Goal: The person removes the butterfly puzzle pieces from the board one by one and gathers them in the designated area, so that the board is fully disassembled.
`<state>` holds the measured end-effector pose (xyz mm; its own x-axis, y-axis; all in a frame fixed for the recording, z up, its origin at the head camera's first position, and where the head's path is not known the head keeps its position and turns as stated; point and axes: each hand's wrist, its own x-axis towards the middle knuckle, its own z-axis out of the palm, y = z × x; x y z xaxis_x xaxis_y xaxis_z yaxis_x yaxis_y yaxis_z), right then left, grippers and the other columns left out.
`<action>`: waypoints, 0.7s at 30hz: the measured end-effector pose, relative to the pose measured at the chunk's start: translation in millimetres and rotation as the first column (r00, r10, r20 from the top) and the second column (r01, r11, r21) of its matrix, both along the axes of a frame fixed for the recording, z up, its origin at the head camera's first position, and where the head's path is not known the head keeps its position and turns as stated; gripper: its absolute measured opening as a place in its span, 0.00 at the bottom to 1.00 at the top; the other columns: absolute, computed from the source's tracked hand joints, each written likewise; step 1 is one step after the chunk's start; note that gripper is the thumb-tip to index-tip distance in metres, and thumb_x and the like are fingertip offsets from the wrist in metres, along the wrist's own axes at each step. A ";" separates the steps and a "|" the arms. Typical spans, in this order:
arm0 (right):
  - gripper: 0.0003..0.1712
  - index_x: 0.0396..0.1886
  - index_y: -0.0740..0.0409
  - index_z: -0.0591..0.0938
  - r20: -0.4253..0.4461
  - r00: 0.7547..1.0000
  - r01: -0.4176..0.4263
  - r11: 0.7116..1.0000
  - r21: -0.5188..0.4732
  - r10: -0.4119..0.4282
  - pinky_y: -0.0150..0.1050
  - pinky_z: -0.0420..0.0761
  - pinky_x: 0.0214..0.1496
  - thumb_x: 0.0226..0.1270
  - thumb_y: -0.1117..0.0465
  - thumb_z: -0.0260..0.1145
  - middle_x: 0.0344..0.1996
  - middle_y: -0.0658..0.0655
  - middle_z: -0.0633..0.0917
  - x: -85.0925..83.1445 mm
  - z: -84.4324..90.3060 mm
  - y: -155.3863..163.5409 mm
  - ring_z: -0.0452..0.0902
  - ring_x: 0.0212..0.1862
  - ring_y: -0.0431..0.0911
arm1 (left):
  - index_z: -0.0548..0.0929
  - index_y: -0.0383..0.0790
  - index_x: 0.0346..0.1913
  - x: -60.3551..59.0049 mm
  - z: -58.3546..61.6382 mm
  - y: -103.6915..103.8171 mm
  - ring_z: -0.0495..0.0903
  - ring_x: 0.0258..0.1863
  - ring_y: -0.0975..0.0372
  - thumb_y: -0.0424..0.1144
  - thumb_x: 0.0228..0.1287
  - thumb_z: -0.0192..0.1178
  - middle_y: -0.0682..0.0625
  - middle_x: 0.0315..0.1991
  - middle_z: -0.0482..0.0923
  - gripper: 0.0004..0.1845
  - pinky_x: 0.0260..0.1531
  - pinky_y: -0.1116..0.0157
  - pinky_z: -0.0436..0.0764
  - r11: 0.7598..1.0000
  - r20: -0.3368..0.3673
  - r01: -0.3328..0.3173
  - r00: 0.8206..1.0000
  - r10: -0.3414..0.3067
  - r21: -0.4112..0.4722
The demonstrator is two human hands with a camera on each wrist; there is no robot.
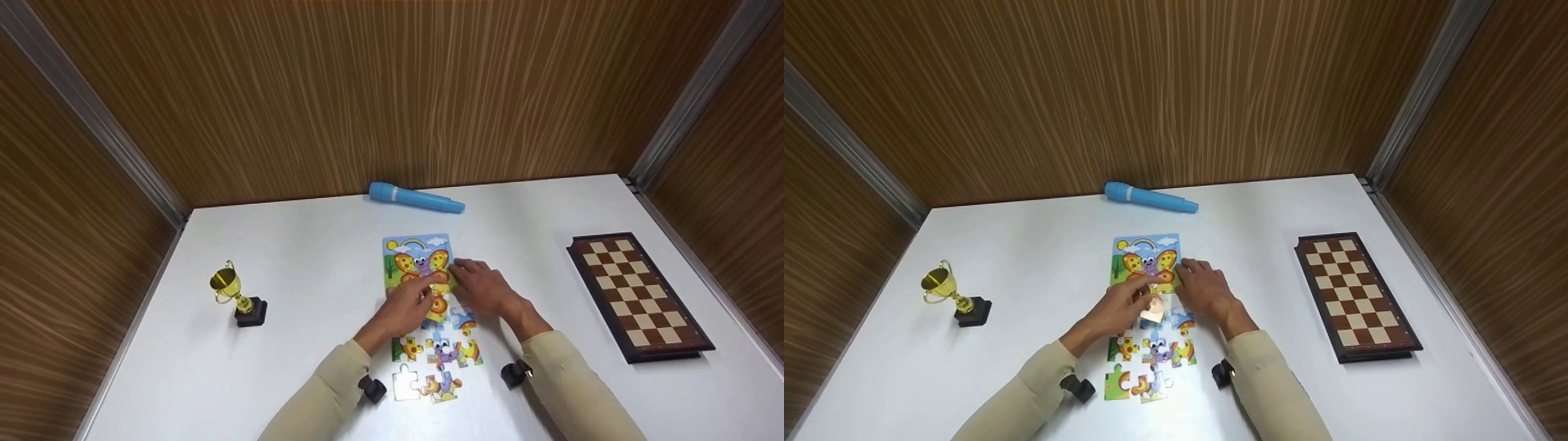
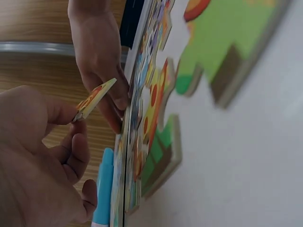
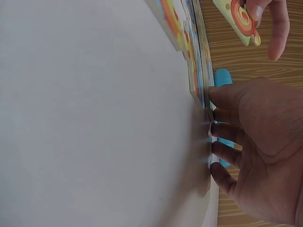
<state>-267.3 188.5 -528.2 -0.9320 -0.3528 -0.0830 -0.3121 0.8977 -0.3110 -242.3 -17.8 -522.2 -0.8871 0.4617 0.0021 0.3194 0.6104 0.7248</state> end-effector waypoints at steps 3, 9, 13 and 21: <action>0.31 0.72 0.57 0.64 -0.002 1.000 -0.002 1.000 -0.002 0.002 0.63 0.64 0.66 0.74 0.51 0.52 0.72 0.61 0.65 0.5 0.3 0.1 0.59 0.72 0.61 | 0.77 0.59 0.59 9.0 1.9 -0.1 0.76 0.52 0.64 0.42 0.74 0.49 0.56 0.53 0.78 0.16 0.61 0.50 0.61 0.999 -0.004 0.026 1.000 -0.027 -0.024; 0.30 0.72 0.57 0.65 -0.007 1.000 0.000 1.000 -0.007 0.000 0.63 0.64 0.65 0.74 0.53 0.53 0.72 0.61 0.65 0.9 -0.8 0.8 0.59 0.72 0.60 | 0.77 0.57 0.55 24.9 6.0 2.6 0.75 0.52 0.64 0.41 0.73 0.48 0.57 0.50 0.79 0.13 0.57 0.53 0.60 0.996 -0.015 0.078 0.997 -0.079 -0.041; 0.30 0.72 0.58 0.65 -0.017 1.000 0.002 1.000 -0.002 -0.003 0.62 0.65 0.65 0.74 0.54 0.54 0.72 0.61 0.66 0.9 -2.1 1.5 0.59 0.72 0.61 | 0.79 0.56 0.54 36.0 6.3 5.2 0.75 0.55 0.65 0.42 0.73 0.48 0.58 0.52 0.79 0.13 0.52 0.57 0.62 0.992 -0.041 0.114 0.992 -0.117 -0.062; 0.31 0.72 0.56 0.64 -0.008 1.000 0.004 1.000 0.005 -0.004 0.62 0.64 0.66 0.74 0.53 0.54 0.72 0.60 0.64 0.7 -3.2 0.8 0.58 0.73 0.60 | 0.81 0.56 0.40 53.8 7.2 11.6 0.75 0.37 0.72 0.46 0.68 0.56 0.66 0.34 0.80 0.04 0.55 0.57 0.63 0.995 0.017 0.102 0.995 -0.101 -0.019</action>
